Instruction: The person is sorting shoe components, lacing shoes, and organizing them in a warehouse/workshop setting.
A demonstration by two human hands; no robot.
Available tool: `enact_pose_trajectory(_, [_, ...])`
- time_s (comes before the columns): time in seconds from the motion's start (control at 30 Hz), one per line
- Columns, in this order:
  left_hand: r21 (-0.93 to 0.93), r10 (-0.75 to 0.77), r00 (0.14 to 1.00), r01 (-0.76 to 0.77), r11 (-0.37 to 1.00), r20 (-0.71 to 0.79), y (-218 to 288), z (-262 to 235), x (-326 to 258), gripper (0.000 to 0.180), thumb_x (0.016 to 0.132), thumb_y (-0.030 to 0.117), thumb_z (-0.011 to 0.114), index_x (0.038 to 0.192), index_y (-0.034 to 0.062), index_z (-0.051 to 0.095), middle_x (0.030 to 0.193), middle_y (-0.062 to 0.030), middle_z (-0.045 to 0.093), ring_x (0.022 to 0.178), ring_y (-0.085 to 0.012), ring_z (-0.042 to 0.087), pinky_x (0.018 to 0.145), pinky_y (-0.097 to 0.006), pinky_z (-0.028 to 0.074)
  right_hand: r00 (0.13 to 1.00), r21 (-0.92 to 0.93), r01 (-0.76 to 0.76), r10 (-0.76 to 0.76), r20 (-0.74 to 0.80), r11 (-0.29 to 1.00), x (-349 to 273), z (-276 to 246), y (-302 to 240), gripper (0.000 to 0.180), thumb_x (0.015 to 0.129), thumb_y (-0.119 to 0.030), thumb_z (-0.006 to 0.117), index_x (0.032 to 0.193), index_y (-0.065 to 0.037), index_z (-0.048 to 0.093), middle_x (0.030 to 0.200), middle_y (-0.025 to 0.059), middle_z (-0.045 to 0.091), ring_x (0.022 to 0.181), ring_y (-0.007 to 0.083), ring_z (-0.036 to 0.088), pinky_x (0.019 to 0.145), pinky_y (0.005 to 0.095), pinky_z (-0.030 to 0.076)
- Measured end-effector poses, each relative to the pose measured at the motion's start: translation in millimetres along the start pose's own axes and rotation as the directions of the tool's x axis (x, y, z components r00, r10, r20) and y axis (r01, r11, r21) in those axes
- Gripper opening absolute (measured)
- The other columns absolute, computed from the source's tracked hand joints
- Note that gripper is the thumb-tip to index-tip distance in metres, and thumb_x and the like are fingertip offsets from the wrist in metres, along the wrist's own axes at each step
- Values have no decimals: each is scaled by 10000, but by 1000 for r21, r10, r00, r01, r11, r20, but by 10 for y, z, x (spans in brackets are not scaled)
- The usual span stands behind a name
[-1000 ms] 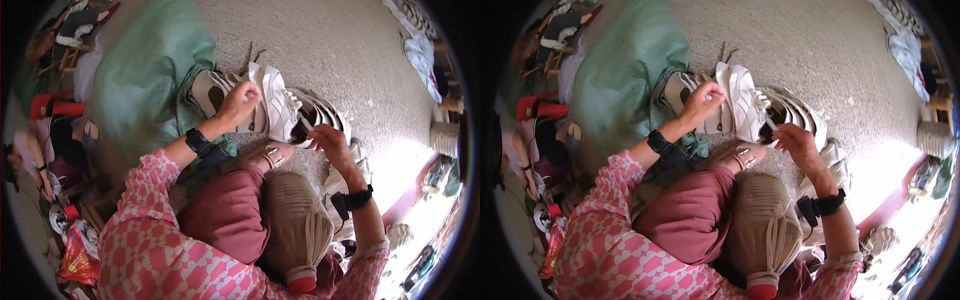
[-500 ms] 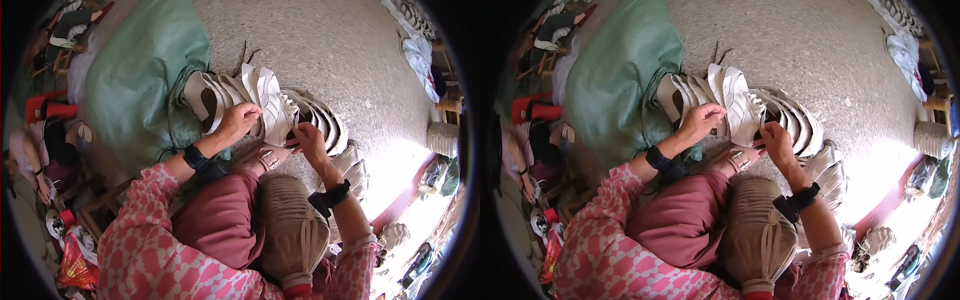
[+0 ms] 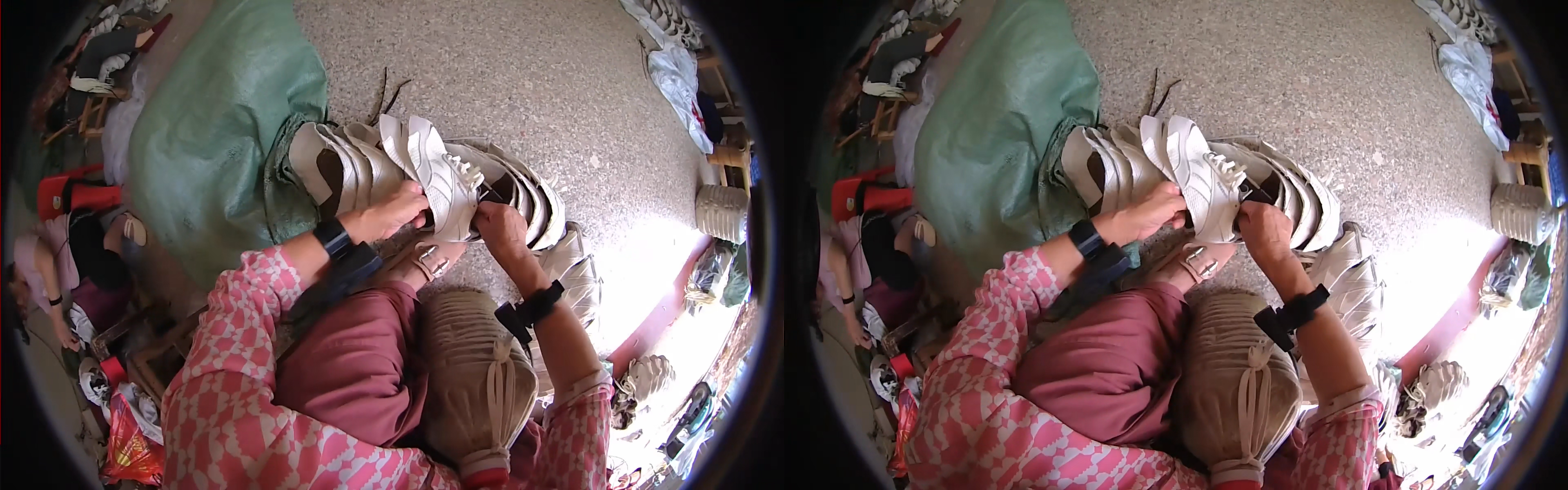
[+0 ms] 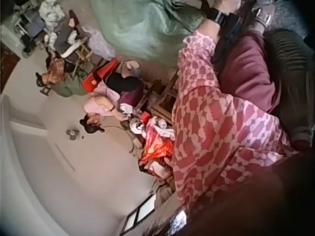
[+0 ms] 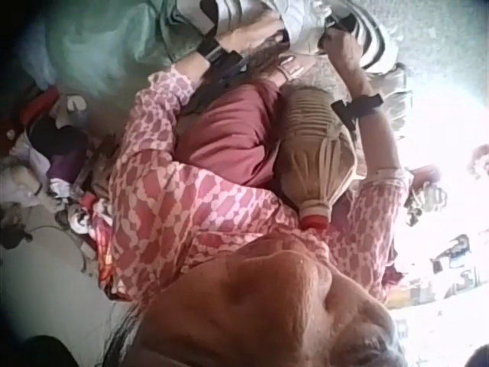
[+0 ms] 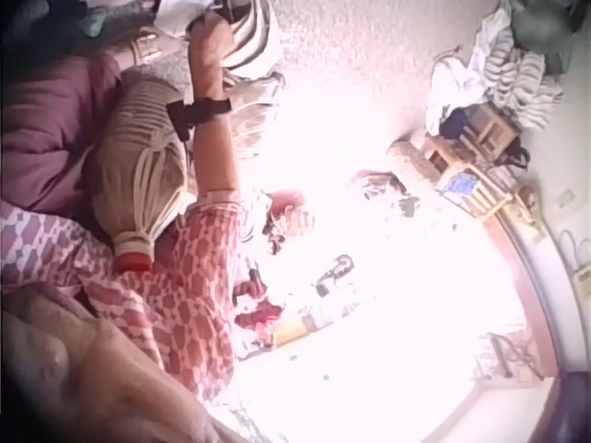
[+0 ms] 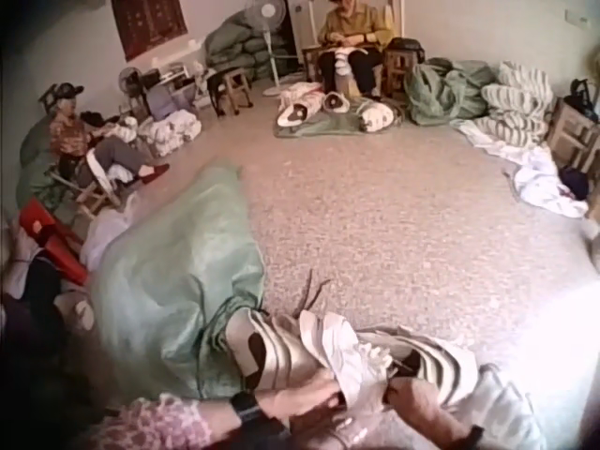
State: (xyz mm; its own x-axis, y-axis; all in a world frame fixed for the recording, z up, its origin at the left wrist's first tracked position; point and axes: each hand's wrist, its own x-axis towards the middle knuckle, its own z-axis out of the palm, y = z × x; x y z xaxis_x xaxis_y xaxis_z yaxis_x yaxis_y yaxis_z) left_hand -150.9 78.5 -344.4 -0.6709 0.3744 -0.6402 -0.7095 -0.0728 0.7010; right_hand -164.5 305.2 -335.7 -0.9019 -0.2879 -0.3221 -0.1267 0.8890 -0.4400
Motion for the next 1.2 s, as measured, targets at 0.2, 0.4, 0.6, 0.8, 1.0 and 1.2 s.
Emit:
enact_pose_trajectory(0.2, [508,513,821,-563,652,251,-389,-67,624,248,916,97,483,1101,-19,602,888,-52,640,771,-121,548,670,-308,477,988,665,-152,100,115,731,2,58,94,122,813,-101,582,830,-43,688,672,86,664,576,170,619,546,317,485])
enact_pose_trajectory(0.4, [115,-178,917,146,983,357,-1080,-709,853,305,908,24,537,1206,10,599,1204,-80,619,1071,-148,574,948,-283,451,985,796,-168,65,160,582,6,-16,-131,98,849,-72,606,898,-33,681,722,27,678,625,60,603,474,228,445])
enact_pose_trajectory(0.6, [-477,199,852,67,876,485,-288,40,394,349,897,109,631,1234,27,594,1258,-70,607,1148,-160,556,998,-339,457,979,674,-168,199,31,720,-82,15,173,104,849,-126,632,920,-55,661,791,91,695,719,187,673,571,321,494])
enact_pose_trajectory(0.8, [-355,189,891,-33,934,413,-308,45,372,402,910,116,623,1295,33,541,1254,-64,598,1123,-166,562,975,-340,465,994,317,-106,102,28,942,-89,13,131,113,810,-144,594,864,-93,679,791,136,670,745,320,656,688,400,503])
enact_pose_trajectory(1.0, [-385,149,879,43,922,453,-411,-6,389,381,924,148,615,1284,32,565,1270,-71,598,1149,-168,559,1005,-338,447,992,690,15,-99,83,724,-82,45,273,91,802,-79,597,844,-55,675,763,131,674,734,272,673,671,360,505])
enact_pose_trajectory(1.2, [-275,147,908,-36,961,394,-443,-45,398,394,922,187,625,1277,26,569,1263,-70,602,1151,-160,556,999,-324,445,984,537,-170,176,40,826,40,38,78,182,761,-71,644,933,-27,604,775,141,683,722,256,677,668,329,507])
